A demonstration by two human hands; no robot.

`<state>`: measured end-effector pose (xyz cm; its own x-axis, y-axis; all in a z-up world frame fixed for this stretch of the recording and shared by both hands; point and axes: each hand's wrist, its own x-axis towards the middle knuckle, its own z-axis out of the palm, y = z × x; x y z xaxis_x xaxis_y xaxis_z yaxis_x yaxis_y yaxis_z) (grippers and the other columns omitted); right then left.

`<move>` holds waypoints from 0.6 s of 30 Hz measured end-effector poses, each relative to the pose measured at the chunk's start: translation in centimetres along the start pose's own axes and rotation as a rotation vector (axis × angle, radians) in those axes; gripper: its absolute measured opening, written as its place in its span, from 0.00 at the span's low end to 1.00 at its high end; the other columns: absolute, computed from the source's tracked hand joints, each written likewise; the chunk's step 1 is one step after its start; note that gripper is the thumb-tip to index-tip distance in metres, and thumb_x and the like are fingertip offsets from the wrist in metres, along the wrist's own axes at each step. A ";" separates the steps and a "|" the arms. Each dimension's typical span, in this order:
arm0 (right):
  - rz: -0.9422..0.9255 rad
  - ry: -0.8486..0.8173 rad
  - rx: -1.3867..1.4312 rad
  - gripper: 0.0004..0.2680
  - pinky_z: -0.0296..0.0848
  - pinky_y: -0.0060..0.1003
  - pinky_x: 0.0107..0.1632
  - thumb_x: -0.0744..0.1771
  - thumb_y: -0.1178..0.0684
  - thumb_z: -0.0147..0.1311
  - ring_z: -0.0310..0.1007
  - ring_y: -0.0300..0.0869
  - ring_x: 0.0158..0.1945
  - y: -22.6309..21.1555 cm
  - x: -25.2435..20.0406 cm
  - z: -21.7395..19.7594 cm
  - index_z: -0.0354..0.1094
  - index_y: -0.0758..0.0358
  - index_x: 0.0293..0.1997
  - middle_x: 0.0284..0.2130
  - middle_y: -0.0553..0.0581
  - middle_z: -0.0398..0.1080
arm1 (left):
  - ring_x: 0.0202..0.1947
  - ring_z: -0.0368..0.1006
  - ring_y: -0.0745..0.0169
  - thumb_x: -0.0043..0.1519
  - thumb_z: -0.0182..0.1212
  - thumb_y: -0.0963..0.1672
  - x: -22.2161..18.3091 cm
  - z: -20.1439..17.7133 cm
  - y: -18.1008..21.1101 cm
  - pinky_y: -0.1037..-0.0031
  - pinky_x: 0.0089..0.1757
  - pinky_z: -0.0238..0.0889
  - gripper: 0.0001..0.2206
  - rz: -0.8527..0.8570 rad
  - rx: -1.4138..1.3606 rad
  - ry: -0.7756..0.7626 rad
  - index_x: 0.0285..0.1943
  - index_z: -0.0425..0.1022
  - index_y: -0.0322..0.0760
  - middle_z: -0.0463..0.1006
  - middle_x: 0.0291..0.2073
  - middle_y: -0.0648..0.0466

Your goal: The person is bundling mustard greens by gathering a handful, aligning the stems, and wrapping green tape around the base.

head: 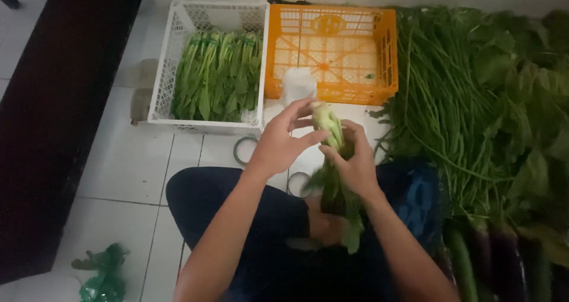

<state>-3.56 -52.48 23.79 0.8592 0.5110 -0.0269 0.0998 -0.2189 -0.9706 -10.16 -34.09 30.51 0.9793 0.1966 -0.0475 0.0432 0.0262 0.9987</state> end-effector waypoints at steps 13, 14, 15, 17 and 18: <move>-0.275 0.095 -0.010 0.17 0.79 0.56 0.51 0.68 0.57 0.62 0.77 0.55 0.51 2.6 1.7 0.7 0.69 0.63 0.65 0.47 0.64 0.76 | 0.57 0.76 0.44 0.61 0.67 0.40 1.2 -1.7 -2.9 0.54 0.48 0.79 0.19 0.021 -0.007 0.106 0.62 0.76 0.42 0.79 0.54 0.43; -0.274 0.094 -0.010 0.17 0.79 0.56 0.51 0.68 0.57 0.62 0.77 0.55 0.51 3.1 1.8 0.7 0.69 0.63 0.65 0.47 0.64 0.76 | 0.57 0.76 0.44 0.61 0.67 0.40 1.1 -1.6 -2.6 0.54 0.48 0.79 0.19 0.020 -0.006 0.105 0.62 0.76 0.42 0.79 0.54 0.43; -0.244 0.102 0.074 0.14 0.79 0.55 0.51 0.67 0.60 0.61 0.77 0.54 0.51 3.7 2.0 0.8 0.71 0.65 0.60 0.47 0.63 0.76 | 0.57 0.76 0.42 0.59 0.67 0.39 1.0 -1.6 -2.3 0.53 0.48 0.79 0.18 0.022 0.000 0.108 0.59 0.77 0.41 0.79 0.52 0.42; -0.210 0.108 0.159 0.11 0.80 0.54 0.50 0.67 0.62 0.61 0.77 0.52 0.52 4.4 2.4 0.8 0.74 0.67 0.55 0.47 0.63 0.76 | 0.56 0.76 0.40 0.57 0.66 0.38 1.0 -1.6 -1.8 0.52 0.48 0.78 0.17 0.022 0.007 0.111 0.56 0.78 0.41 0.79 0.51 0.42; -0.211 0.113 0.182 0.09 0.80 0.54 0.51 0.67 0.63 0.61 0.77 0.53 0.52 4.5 2.6 0.7 0.74 0.67 0.53 0.47 0.63 0.76 | 0.55 0.76 0.43 0.56 0.66 0.38 1.0 -1.6 -1.7 0.53 0.47 0.78 0.16 0.025 0.018 0.115 0.54 0.78 0.41 0.79 0.49 0.43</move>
<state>-1.25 -51.53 19.15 0.8802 0.4318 0.1972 0.1995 0.0404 -0.9791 -9.62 -32.34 28.72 0.9512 0.3078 -0.0232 0.0234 0.0029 0.9997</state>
